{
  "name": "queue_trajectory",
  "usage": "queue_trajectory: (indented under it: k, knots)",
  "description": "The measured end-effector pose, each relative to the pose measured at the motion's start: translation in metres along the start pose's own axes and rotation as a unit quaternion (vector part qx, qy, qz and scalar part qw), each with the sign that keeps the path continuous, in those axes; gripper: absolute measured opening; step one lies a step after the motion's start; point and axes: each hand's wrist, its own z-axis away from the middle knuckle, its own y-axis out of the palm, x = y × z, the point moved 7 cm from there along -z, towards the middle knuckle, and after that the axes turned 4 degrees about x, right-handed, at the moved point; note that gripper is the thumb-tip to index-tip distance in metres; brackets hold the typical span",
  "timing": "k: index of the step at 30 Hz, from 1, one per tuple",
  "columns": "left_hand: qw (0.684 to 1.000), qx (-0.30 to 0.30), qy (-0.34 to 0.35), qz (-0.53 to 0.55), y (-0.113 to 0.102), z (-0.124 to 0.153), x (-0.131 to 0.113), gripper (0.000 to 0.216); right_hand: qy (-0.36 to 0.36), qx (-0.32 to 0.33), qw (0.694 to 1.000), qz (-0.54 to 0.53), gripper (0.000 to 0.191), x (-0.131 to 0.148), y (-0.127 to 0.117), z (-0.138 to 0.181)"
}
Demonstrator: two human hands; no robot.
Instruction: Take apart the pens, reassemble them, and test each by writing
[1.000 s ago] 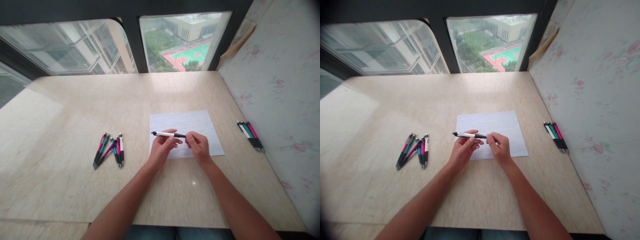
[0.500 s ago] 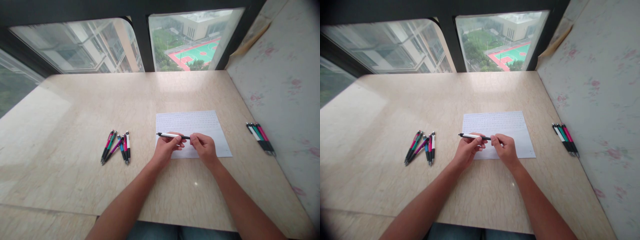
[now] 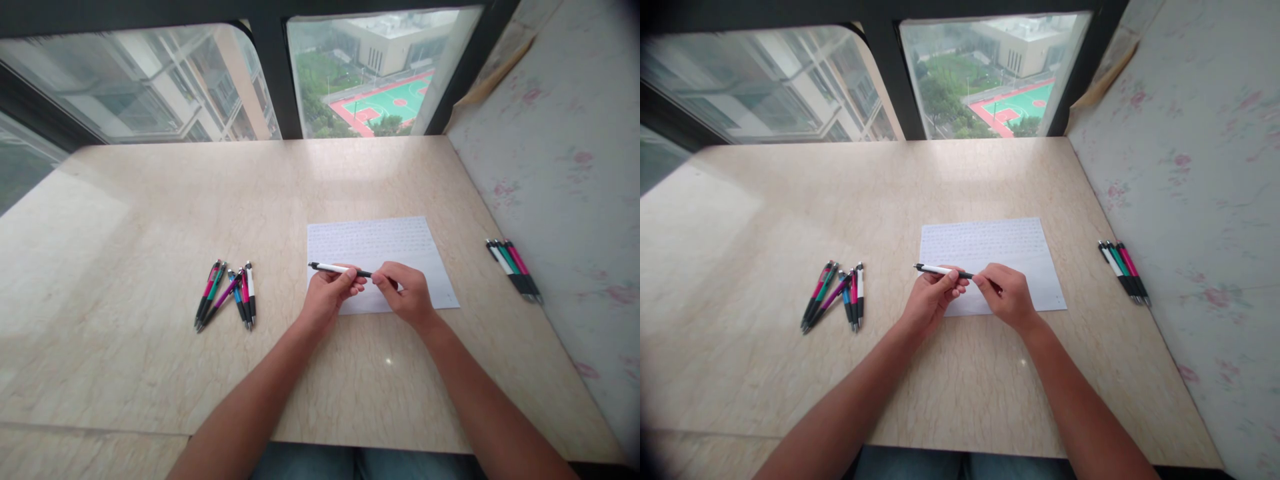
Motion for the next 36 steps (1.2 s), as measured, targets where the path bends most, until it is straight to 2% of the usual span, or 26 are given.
queue_trajectory:
  k: [5,7,12,14,18,21,26,31,36]
  knots:
    - [0.999,0.003,0.029,-0.016,-0.001,-0.002,-0.002,0.026,0.017,-0.022,0.998,-0.063,0.014,-0.003,0.0,-0.001]
    - [0.999,0.012,0.038,-0.033,0.001,-0.002,-0.003,0.026,0.052,-0.034,0.994,-0.091,0.018,-0.009,0.001,0.0]
    - [0.996,0.032,0.048,-0.061,0.003,-0.003,-0.004,0.028,0.117,-0.006,0.988,-0.099,0.042,-0.019,0.007,0.003]
    - [0.996,0.033,0.052,-0.057,0.002,-0.003,-0.005,0.027,0.115,-0.008,0.988,-0.106,0.039,-0.017,0.006,0.002]
    - [0.998,0.013,0.05,-0.023,0.0,-0.003,-0.007,0.024,0.112,-0.018,0.983,-0.143,0.02,-0.016,0.005,0.001]
    - [0.999,0.007,0.038,-0.023,0.0,-0.002,-0.006,0.026,0.13,-0.041,0.976,-0.169,0.022,-0.022,0.003,0.003]
    - [0.999,0.004,0.028,-0.043,0.0,-0.001,-0.006,0.028,0.144,-0.02,0.98,-0.133,0.036,-0.027,0.001,0.003]
    - [0.999,-0.009,0.032,-0.021,-0.003,-0.002,-0.008,0.028,0.127,-0.034,0.983,-0.127,0.012,-0.022,-0.003,0.002]
    - [0.999,-0.012,0.035,-0.019,-0.003,-0.002,-0.008,0.028,0.124,-0.046,0.98,-0.149,0.008,-0.025,-0.002,0.004]
